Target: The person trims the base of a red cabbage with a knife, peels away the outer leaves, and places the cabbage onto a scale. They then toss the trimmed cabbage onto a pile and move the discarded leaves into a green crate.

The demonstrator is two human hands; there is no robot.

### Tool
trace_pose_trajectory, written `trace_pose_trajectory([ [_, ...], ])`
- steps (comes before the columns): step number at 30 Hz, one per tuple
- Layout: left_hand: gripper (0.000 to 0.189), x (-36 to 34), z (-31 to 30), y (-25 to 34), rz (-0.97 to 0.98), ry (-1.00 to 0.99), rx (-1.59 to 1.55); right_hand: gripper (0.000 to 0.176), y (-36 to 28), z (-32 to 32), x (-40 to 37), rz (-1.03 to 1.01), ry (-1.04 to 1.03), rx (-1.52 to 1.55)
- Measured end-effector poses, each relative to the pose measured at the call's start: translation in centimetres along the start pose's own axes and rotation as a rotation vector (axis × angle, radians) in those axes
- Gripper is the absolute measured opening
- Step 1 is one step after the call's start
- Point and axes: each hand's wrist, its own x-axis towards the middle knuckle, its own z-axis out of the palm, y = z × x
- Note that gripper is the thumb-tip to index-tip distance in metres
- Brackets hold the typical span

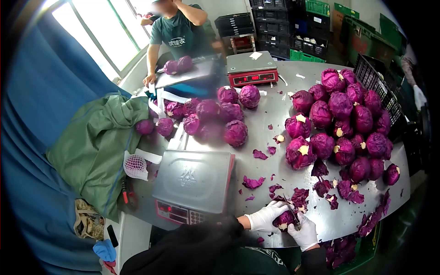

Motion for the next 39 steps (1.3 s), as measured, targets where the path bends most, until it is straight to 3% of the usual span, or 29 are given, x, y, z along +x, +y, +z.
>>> trace_pose_trajectory([
  [4, 0.097, -1.2, -1.6, -0.3, 0.053, -0.024, -0.152, 0.039, 2.5, -0.8, 0.1, 0.029, 0.009, -0.115],
  [8, 0.096, -1.8, -2.0, -0.5, 0.008, -0.059, -0.222, 0.057, -0.2, -0.3, 0.5, 0.040, 0.011, 0.251],
  [9, 0.095, -1.8, -2.1, -0.3, 0.013, -0.060, -0.212, 0.062, 2.9, 2.4, 0.3, 0.071, 0.046, 0.161],
  [10, 0.091, -1.8, -1.9, -0.4, 0.016, -0.031, -0.216, 0.056, 2.4, 3.7, 0.7, 0.039, 0.122, 0.432],
  [11, 0.088, -2.0, -1.6, -0.6, 0.020, 0.000, -0.220, 0.054, 2.2, 3.5, 0.5, 0.218, 0.033, 0.628],
  [13, 0.078, -1.9, -2.0, 0.8, -0.013, 0.053, -0.276, 0.053, 1.4, 3.3, 0.2, 0.366, -0.045, 0.804],
  [14, 0.074, -1.7, -2.2, 1.8, -0.192, 0.050, -0.312, 0.053, 2.2, 4.2, -0.1, 0.330, -0.032, 0.785],
  [16, 0.076, -1.5, -2.6, 3.3, -0.270, 0.001, -0.199, 0.052, 2.5, 5.0, -0.5, 0.201, -0.002, 0.739],
  [17, 0.077, -1.7, -2.1, 2.7, -0.223, 0.040, -0.174, 0.051, 3.1, 5.4, -0.7, 0.252, 0.046, 0.794],
  [19, 0.079, -2.5, -0.9, 1.3, -0.134, 0.122, -0.128, 0.046, 3.7, 5.9, -1.2, 0.268, 0.126, 0.706],
  [22, 0.082, -3.5, -2.2, 1.7, -0.126, -0.065, 0.070, 0.038, 4.2, 6.0, -0.6, 0.227, 0.250, 0.250],
  [24, 0.081, -4.2, -2.7, 2.2, -0.222, -0.144, -0.016, 0.036, 4.6, 5.2, 1.0, 0.307, 0.370, -0.096],
  [26, 0.082, -4.9, -2.3, 1.5, -0.208, -0.153, -0.056, 0.040, 5.4, 2.2, 2.4, 0.237, 0.571, 0.135],
  [28, 0.082, -5.2, -1.8, 1.6, -0.240, -0.049, -0.121, 0.062, 5.1, 0.3, 2.6, 0.062, 0.581, -0.247],
  [30, 0.081, -4.9, -1.5, 2.3, -0.380, 0.008, -0.253, 0.068, 2.7, 0.9, 2.2, 0.013, 0.531, 0.063],
  [32, 0.079, -4.7, -0.8, 1.0, -0.276, 0.153, -0.320, 0.076, -0.4, 1.7, 0.9, 0.032, 0.307, 0.479],
  [33, 0.081, -4.4, -1.0, 1.5, -0.191, 0.171, -0.304, 0.081, -0.9, 2.2, 0.7, 0.008, 0.138, 0.394],
  [34, 0.083, -4.0, -1.5, 2.2, -0.108, 0.183, -0.285, 0.082, -2.5, 2.2, 0.2, -0.111, 0.143, 0.054],
  [36, 0.087, -3.3, -2.3, 3.1, -0.013, 0.100, -0.209, 0.074, -3.4, 2.8, 0.3, 0.029, 0.158, 0.605],
  [37, 0.088, -3.1, -2.5, 3.1, 0.040, 0.087, -0.195, 0.061, -3.1, 2.7, 0.5, 0.191, 0.221, 0.711],
  [38, 0.088, -2.9, -2.8, 3.1, 0.093, 0.070, -0.182, 0.045, -0.5, 3.7, 1.1, 0.201, 0.272, 0.925],
  [39, 0.087, -2.9, -3.8, 4.0, 0.062, 0.007, -0.214, 0.035, -1.3, 2.8, 0.8, 0.172, 0.284, 0.876],
])
